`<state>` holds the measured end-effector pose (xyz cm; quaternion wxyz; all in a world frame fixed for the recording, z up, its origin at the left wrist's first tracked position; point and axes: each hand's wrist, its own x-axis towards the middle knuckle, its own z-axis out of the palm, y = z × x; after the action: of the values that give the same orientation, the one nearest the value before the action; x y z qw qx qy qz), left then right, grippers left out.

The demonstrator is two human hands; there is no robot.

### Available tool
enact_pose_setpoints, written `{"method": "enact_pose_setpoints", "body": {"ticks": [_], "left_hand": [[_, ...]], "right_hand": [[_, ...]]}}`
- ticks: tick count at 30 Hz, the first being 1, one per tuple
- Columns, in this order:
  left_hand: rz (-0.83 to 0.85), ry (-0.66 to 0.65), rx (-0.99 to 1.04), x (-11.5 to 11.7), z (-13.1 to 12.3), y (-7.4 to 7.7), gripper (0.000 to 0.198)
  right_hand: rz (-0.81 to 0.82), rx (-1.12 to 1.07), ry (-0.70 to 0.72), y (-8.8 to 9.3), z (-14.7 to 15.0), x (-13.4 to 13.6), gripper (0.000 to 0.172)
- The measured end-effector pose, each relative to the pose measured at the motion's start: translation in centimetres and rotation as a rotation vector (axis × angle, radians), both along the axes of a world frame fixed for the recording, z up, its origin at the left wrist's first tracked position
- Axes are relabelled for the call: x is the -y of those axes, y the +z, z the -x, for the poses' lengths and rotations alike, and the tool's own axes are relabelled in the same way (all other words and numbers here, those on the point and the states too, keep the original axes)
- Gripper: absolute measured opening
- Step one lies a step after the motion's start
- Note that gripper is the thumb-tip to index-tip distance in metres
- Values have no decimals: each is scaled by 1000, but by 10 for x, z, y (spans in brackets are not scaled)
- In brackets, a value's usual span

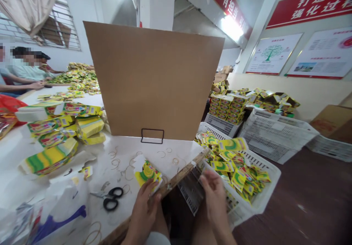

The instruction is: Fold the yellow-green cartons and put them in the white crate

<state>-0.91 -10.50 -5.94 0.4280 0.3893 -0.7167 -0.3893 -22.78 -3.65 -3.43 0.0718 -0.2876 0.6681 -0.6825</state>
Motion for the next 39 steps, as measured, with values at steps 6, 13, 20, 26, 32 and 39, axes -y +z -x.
{"method": "enact_pose_setpoints", "body": {"ticks": [6, 13, 20, 26, 32, 39], "left_hand": [[54, 5, 143, 9, -3, -16, 32], [51, -37, 236, 13, -6, -17, 37], [29, 136, -3, 9, -9, -12, 30], [-245, 63, -269, -1, -9, 7, 32], [-182, -126, -76, -5, -7, 15, 26], [-189, -239, 11, -10, -14, 23, 25]], "right_hand": [[-245, -250, 326, -14, -77, 48, 18], [-366, -403, 361, -16, -96, 81, 15], [-297, -342, 340, -12, -92, 63, 18], [-222, -291, 407, -18, -96, 25, 27], [-271, -739, 378, -20, -87, -2, 70], [-318, -727, 600, -26, -72, -14, 86]]}}
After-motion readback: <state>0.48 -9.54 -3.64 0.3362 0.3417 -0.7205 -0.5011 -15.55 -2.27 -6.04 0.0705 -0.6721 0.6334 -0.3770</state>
